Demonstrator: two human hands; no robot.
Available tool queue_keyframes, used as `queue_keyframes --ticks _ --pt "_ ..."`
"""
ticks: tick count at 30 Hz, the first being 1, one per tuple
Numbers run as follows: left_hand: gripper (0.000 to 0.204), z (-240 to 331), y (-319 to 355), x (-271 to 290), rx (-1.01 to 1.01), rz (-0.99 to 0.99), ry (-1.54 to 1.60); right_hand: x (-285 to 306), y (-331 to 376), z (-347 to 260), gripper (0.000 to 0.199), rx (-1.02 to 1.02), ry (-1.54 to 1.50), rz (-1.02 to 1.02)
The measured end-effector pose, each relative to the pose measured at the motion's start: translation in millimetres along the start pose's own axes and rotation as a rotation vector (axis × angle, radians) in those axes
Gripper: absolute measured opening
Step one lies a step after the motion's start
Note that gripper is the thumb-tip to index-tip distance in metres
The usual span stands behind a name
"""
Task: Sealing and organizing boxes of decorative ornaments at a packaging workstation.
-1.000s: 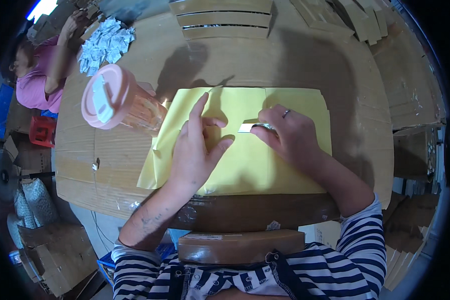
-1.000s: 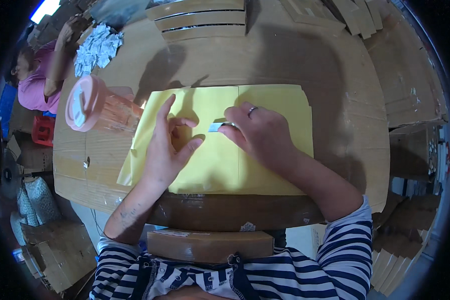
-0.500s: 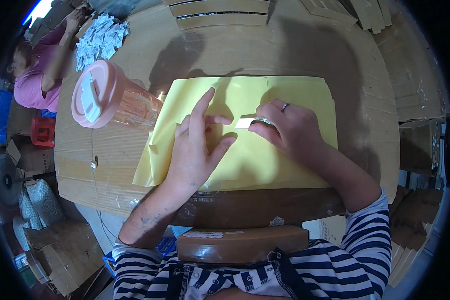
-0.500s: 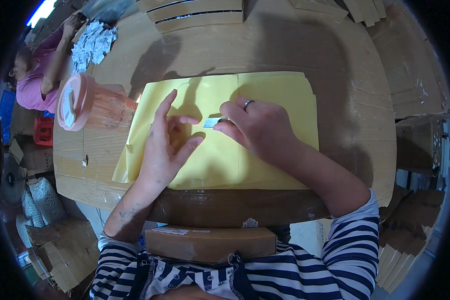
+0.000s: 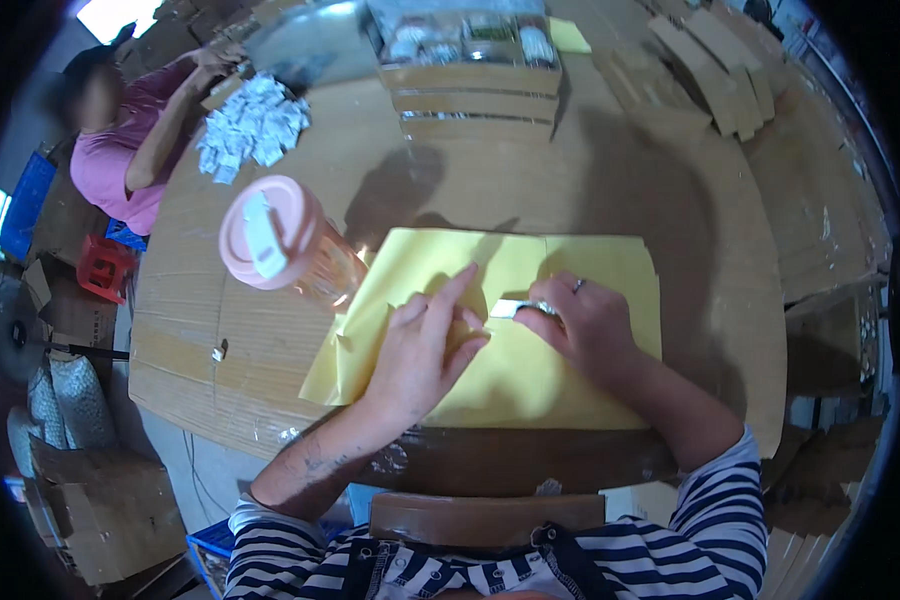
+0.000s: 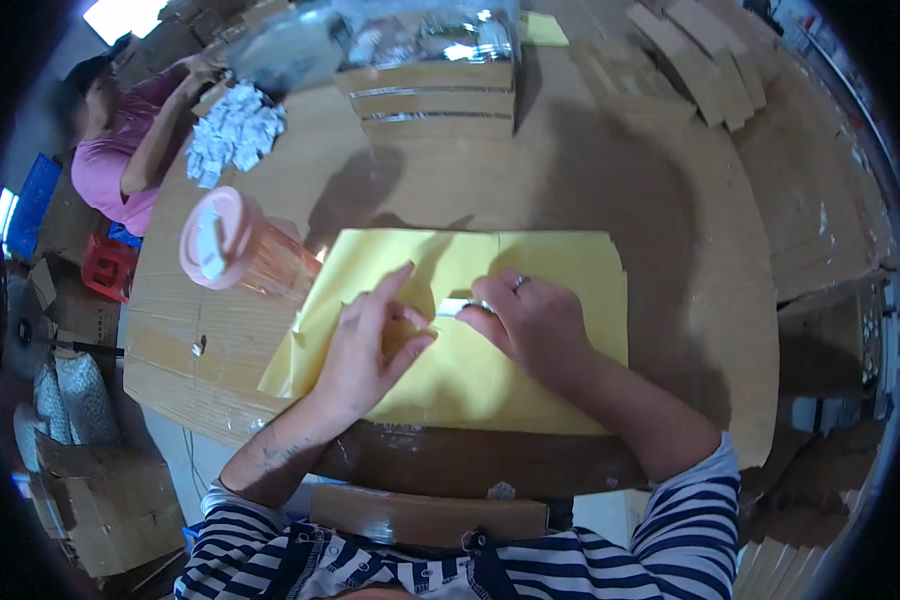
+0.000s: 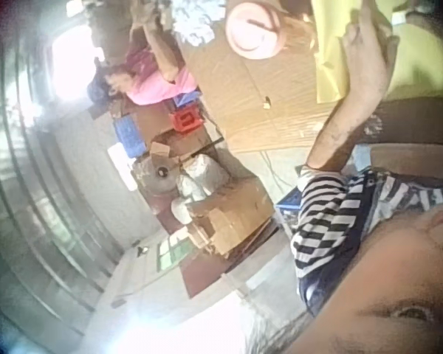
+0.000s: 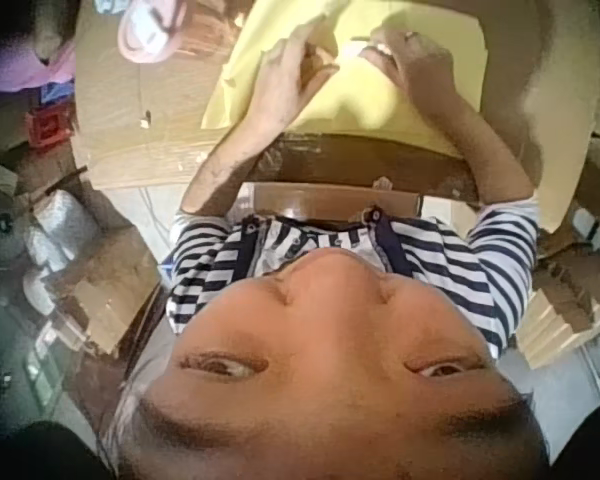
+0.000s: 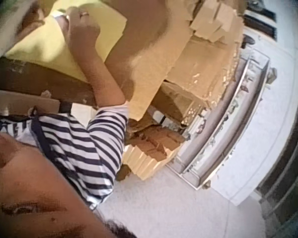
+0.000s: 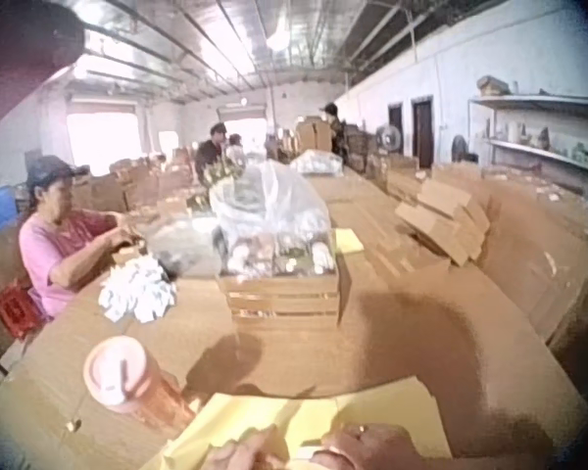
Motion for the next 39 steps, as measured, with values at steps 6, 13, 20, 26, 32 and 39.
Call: queue_keyframes --ticks 6,13,20,26,32,39 --pt "0.068 2.3 1.2 6.4 -0.093 0.027 0.068 -4.1 3.7 3.0 0.027 -0.095 0.004 -0.052" --pt "0.049 10.0 -0.2 16.6 -0.181 0.164 0.163 -4.4 0.7 5.6 0.027 -0.098 0.023 -0.071" --pt "0.046 6.1 3.1 16.8 -0.126 0.250 0.238 -5.6 3.3 7.4 0.026 -0.114 0.029 -0.089" --pt "0.056 3.7 2.7 8.7 -0.056 0.166 0.253 -4.3 -0.5 5.0 0.026 -0.106 0.019 -0.093" --pt "0.066 6.7 3.3 12.4 -0.140 0.177 0.200 -5.1 0.0 3.4 0.025 -0.113 0.044 -0.103" --pt "0.041 23.5 14.0 68.7 -0.110 0.208 0.369 -4.3 6.5 0.4 0.025 -0.169 0.029 -0.139"
Point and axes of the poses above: each hand's wrist, its own y-axis away from the middle knuckle, its own x-axis out of the back of the hand, z = x × y, the point moved 2 cm from there along -y, towards the middle knuckle, and after that the axes turned 14 degrees about -y, right-handed, at the moved point
